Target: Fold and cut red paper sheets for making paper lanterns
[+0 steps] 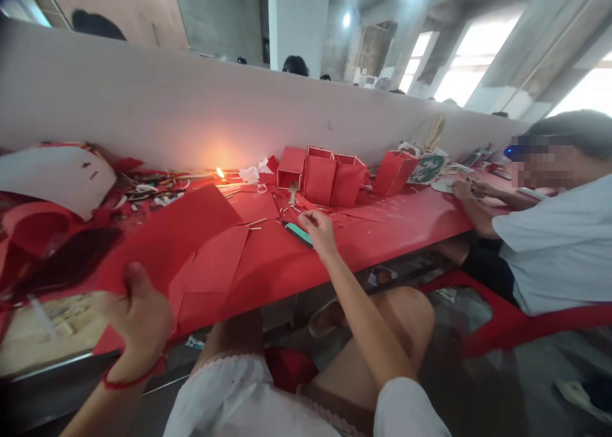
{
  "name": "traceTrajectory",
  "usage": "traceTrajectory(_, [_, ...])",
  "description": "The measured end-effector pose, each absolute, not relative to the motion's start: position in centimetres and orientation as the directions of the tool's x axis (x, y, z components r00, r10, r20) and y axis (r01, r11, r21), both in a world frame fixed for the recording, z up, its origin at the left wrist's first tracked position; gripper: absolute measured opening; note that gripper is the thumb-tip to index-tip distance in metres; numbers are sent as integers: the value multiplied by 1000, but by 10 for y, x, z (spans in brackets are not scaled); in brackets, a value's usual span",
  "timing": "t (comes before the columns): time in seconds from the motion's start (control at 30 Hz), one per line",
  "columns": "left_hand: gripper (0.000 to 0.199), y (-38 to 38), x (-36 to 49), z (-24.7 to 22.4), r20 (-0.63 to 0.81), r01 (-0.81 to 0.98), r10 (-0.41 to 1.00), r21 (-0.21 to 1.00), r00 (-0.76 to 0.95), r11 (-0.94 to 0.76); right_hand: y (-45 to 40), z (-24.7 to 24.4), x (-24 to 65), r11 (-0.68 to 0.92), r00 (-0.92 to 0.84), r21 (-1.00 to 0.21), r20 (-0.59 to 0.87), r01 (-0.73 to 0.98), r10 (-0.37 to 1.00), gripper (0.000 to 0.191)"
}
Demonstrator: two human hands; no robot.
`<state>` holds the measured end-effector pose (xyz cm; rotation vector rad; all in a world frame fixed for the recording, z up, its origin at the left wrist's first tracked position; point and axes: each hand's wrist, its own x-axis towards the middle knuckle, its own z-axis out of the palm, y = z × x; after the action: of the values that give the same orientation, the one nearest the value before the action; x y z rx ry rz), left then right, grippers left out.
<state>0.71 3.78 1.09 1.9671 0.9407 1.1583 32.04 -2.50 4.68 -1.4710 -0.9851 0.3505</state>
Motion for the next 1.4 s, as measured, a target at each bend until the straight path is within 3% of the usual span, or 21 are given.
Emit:
traceTrajectory(0.1, [48, 52, 6, 21, 551, 380, 777, 678, 303, -629, -39, 59, 279, 220, 484, -953, 295, 207, 824, 34])
traceTrajectory(0.17, [52, 64, 13, 17, 534, 419, 692, 553, 486, -721, -47, 65, 257, 252, 428, -962, 273, 107, 861, 36])
traceTrajectory(0.27, [49, 79, 23, -1, 311, 428, 550, 382, 775, -819, -57, 73, 232, 260, 339, -953, 196, -156, 920, 35])
traceTrajectory(0.33, [48, 79, 26, -9, 150, 427, 486, 306, 861, -851, -63, 77, 220, 222, 287, -931, 136, -291, 948, 35])
traceTrajectory(0.37, [51, 74, 27, -9, 119, 418, 471, 309, 874, -854, -66, 79, 215, 199, 269, -926, 113, -322, 957, 35])
traceTrajectory(0.43, [57, 57, 26, 1, 179, 371, 478, 424, 860, -827, -71, 80, 207, 164, 241, -922, 80, -351, 967, 35])
traceTrajectory(0.53, [35, 19, 26, 33, 369, 168, 581, 723, 725, -670, -74, 77, 198, 119, 213, -931, 46, -345, 976, 33])
traceTrajectory(0.63, [24, -8, 31, 58, 448, -6, 654, 827, 610, -562, -70, 70, 191, 81, 204, -945, 15, -318, 979, 34])
traceTrajectory(0.8, [30, -6, 40, 57, 375, 24, 731, 882, 570, -470, -54, 58, 189, 45, 206, -962, -12, -271, 979, 35])
traceTrajectory(1.03, [31, 21, 25, 36, 174, 75, 714, 950, 678, -303, -32, 32, 191, -58, 104, -984, -76, -171, 992, 38])
traceTrajectory(1.2, [30, 29, 15, 26, 172, 110, 701, 935, 692, -338, -21, 20, 186, -84, 81, -986, -96, -142, 992, 36])
traceTrajectory(1.4, [22, 33, 14, 16, 230, 192, 778, 893, 585, -408, -12, 20, 178, -103, 95, -991, -111, -90, 989, 35])
